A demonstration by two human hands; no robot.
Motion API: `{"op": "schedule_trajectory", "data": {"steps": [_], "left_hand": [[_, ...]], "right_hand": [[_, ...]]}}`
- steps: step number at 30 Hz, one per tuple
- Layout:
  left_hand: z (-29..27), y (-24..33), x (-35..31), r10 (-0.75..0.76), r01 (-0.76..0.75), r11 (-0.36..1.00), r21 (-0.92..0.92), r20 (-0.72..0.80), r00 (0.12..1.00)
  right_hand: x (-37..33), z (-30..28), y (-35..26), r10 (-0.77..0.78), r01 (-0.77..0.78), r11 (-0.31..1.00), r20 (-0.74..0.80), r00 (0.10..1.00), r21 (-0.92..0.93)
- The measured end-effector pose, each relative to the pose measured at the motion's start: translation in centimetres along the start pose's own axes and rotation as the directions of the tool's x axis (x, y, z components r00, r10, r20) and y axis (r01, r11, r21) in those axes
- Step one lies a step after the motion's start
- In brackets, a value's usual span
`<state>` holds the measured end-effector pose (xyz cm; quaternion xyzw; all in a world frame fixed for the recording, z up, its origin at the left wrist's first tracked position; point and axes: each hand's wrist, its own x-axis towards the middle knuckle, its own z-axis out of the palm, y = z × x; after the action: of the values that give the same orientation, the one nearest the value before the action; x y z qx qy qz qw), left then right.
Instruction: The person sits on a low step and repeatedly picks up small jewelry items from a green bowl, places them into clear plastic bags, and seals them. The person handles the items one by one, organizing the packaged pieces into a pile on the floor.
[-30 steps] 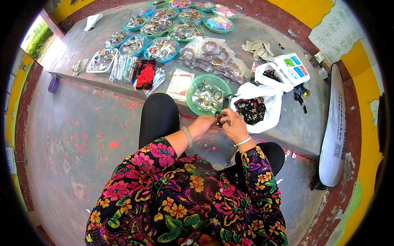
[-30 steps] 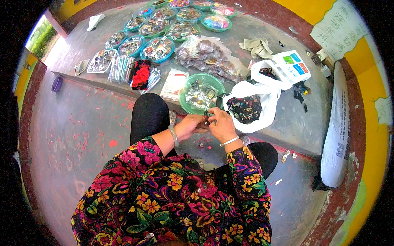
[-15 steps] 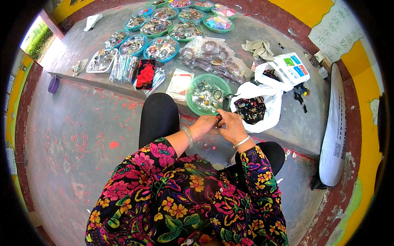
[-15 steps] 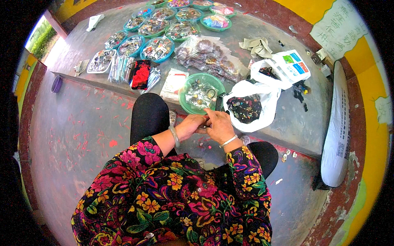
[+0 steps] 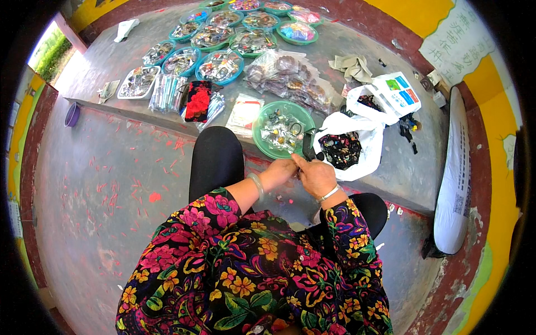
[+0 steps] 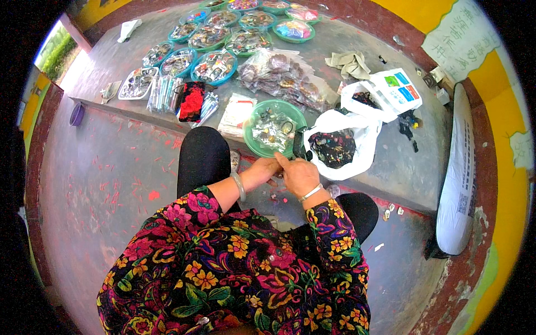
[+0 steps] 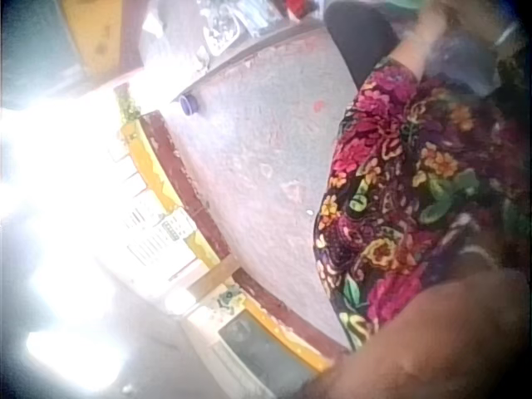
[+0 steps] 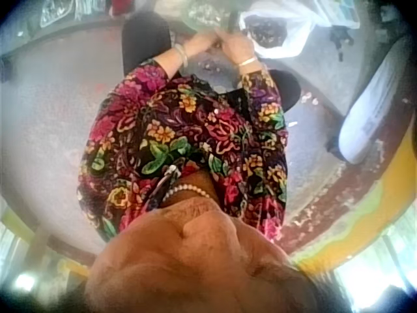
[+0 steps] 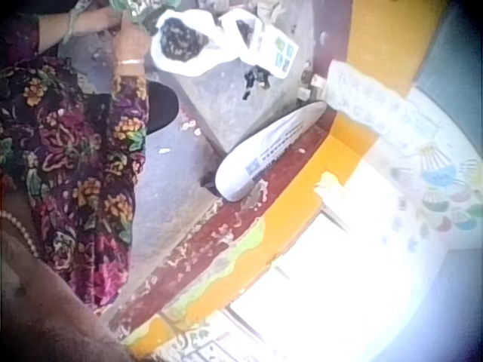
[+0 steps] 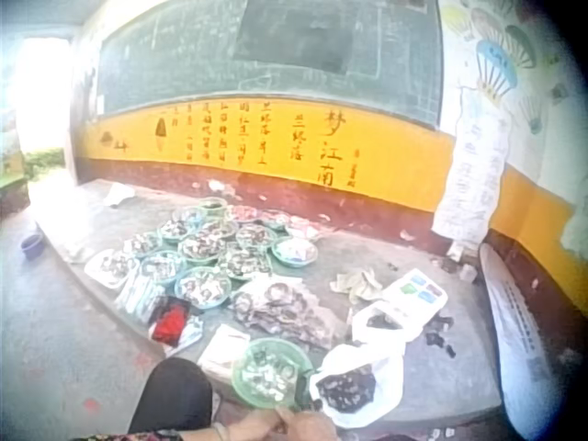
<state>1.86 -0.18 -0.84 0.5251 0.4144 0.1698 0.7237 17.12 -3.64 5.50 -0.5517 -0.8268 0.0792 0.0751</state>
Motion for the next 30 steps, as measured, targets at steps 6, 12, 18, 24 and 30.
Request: {"op": "schedule_trajectory", "data": {"steps": [6, 12, 18, 24, 30], "left_hand": [[0.3, 0.1, -0.3, 0.035, -0.035, 0.999, 0.002, 0.053, 0.998], [-0.1, -2.5, 0.9, 0.157, -0.161, 0.986, 0.042, 0.09, 0.984], [-0.3, 1.8, -0.9, -0.016, 0.019, 0.999, 0.03, -0.097, 0.995], [-1.8, 1.6, -0.5, 0.102, -0.207, 0.876, -0.435, -0.252, 0.962], [0.8, 3.9, -2.3, 0.25, -0.216, 0.666, -0.714, -0.059, 0.966]], "right_hand": [[0.3, 1.1, 1.6, 0.038, -0.099, 0.943, 0.194, 0.98, 0.318], [0.5, 1.6, 1.5, 0.064, -0.172, 0.86, 0.233, 0.97, 0.481], [0.6, 3.7, 3.2, 0.235, -0.235, 0.76, 0.08, 0.969, 0.607], [0.9, 0.4, 3.7, 0.594, -0.311, -0.037, 0.271, 0.758, 0.95], [1.4, 1.1, 1.9, 0.515, -0.156, -0.36, 0.335, 0.789, 0.92]]}}
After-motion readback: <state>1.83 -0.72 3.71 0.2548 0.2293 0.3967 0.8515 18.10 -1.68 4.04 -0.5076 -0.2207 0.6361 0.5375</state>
